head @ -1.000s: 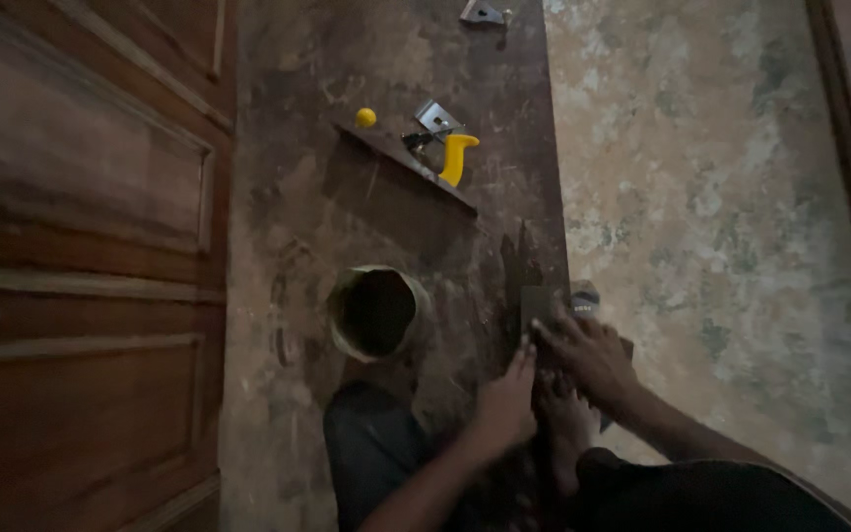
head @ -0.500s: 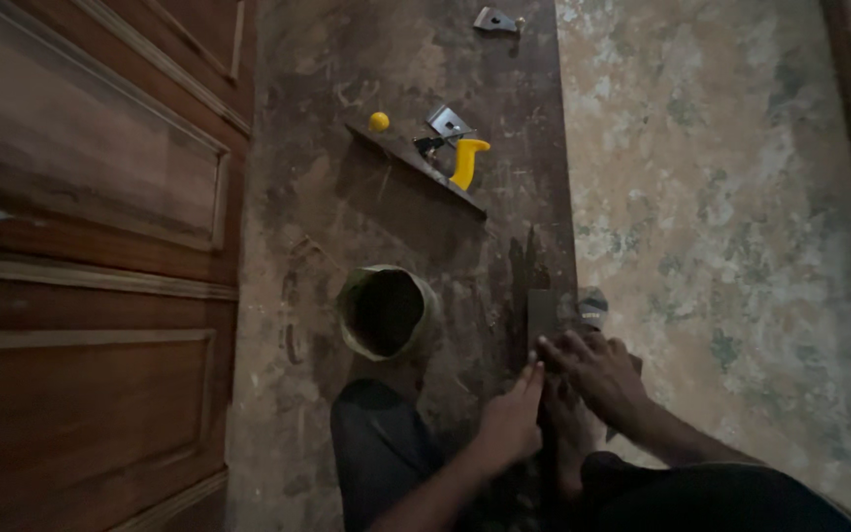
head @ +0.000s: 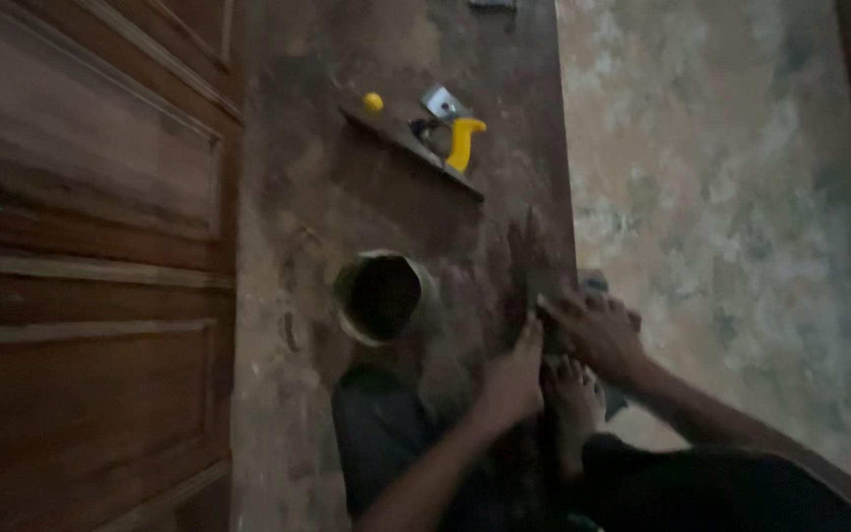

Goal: The person sits on the floor and sands a long wooden plank using a sanding block. They then stand up, pick up a hand plane and a screwdriver, and adjust the blade of the hand plane.

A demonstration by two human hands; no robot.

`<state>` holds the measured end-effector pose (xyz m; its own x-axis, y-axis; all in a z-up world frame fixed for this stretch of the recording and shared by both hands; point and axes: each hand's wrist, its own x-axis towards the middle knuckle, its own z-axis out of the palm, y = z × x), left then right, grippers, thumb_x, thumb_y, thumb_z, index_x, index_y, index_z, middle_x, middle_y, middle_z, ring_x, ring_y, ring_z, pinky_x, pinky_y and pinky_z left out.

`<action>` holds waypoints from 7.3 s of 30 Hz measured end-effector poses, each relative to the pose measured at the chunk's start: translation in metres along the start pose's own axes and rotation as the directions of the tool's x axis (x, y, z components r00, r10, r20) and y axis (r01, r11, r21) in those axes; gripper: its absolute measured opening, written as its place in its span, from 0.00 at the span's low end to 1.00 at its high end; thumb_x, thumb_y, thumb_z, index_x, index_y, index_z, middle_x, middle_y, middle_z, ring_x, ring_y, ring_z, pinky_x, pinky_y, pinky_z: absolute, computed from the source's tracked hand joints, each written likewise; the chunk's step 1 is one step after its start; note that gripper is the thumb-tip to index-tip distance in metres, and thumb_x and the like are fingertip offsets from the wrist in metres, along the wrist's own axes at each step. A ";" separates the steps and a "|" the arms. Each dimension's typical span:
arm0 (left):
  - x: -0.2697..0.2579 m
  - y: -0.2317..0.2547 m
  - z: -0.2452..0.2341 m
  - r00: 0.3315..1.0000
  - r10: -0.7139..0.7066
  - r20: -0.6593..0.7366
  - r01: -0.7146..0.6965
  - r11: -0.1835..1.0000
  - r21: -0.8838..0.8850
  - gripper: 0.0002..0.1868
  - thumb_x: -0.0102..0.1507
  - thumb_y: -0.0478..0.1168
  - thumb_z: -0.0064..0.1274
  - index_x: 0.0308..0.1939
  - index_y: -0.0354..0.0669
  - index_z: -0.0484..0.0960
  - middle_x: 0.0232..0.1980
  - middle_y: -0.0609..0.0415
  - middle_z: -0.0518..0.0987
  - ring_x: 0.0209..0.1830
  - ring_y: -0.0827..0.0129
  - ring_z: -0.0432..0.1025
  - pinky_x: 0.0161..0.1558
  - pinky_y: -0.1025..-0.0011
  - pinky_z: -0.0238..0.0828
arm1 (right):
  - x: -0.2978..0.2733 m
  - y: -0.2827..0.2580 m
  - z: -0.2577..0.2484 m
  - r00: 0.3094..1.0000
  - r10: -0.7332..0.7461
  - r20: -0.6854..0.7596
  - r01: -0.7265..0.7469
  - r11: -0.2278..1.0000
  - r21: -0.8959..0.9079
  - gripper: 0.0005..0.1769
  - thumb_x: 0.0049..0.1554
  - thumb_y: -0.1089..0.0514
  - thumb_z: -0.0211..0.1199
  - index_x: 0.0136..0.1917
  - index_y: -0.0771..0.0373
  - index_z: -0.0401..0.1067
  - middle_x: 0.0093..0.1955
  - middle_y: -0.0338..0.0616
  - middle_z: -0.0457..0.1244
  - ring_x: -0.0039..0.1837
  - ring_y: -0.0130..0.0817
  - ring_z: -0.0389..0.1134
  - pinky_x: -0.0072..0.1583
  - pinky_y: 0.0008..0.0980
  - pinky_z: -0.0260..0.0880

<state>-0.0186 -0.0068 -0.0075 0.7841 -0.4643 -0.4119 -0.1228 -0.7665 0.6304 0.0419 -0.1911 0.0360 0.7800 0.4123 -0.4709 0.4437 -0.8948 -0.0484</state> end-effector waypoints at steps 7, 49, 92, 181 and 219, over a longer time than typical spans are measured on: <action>-0.013 0.000 -0.018 0.994 0.093 0.059 -0.097 0.992 0.083 0.57 0.55 0.36 0.57 0.81 0.32 0.38 0.86 0.42 0.40 0.38 0.41 0.74 0.35 0.55 0.73 | -0.004 0.000 0.021 0.988 -0.069 -0.140 0.073 0.997 0.026 0.49 0.51 0.51 0.66 0.82 0.39 0.49 0.75 0.47 0.52 0.69 0.53 0.56 0.64 0.52 0.58; -0.004 -0.008 0.008 0.995 0.077 -0.057 -0.081 0.994 -0.077 0.61 0.46 0.35 0.59 0.79 0.33 0.41 0.81 0.41 0.43 0.58 0.36 0.71 0.47 0.52 0.74 | -0.003 0.002 0.021 0.995 -0.077 -0.068 0.073 0.996 -0.050 0.45 0.54 0.47 0.63 0.82 0.36 0.51 0.77 0.45 0.52 0.74 0.50 0.52 0.63 0.58 0.57; 0.019 0.005 -0.024 0.990 -0.095 0.103 0.086 0.992 0.092 0.55 0.56 0.32 0.51 0.83 0.40 0.39 0.88 0.51 0.41 0.47 0.46 0.77 0.42 0.54 0.76 | 0.015 0.010 0.008 0.981 0.007 -0.194 -0.016 0.999 -0.044 0.45 0.55 0.54 0.64 0.80 0.37 0.47 0.76 0.43 0.51 0.72 0.50 0.55 0.64 0.54 0.60; 0.029 0.021 -0.015 0.976 -0.177 0.129 0.213 0.903 -0.373 0.55 0.55 0.44 0.45 0.83 0.42 0.36 0.86 0.47 0.44 0.76 0.47 0.61 0.70 0.58 0.61 | 0.014 0.026 -0.020 0.990 0.046 -0.132 -0.020 0.982 0.190 0.26 0.64 0.40 0.56 0.72 0.48 0.66 0.61 0.41 0.65 0.56 0.44 0.70 0.47 0.43 0.74; 0.001 0.015 -0.018 0.998 -0.070 -0.006 0.070 0.985 0.160 0.49 0.59 0.34 0.50 0.82 0.42 0.45 0.88 0.53 0.43 0.40 0.49 0.78 0.39 0.56 0.76 | 0.017 0.036 0.023 0.981 -0.123 -0.148 0.142 0.981 0.128 0.46 0.54 0.41 0.65 0.81 0.42 0.51 0.66 0.48 0.59 0.64 0.49 0.62 0.58 0.47 0.67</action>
<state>-0.0088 -0.0111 0.0137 0.7942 -0.4067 -0.4515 -0.1630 -0.8584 0.4864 0.0607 -0.2206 0.0059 0.7762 0.5397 -0.3260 0.4896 -0.8417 -0.2276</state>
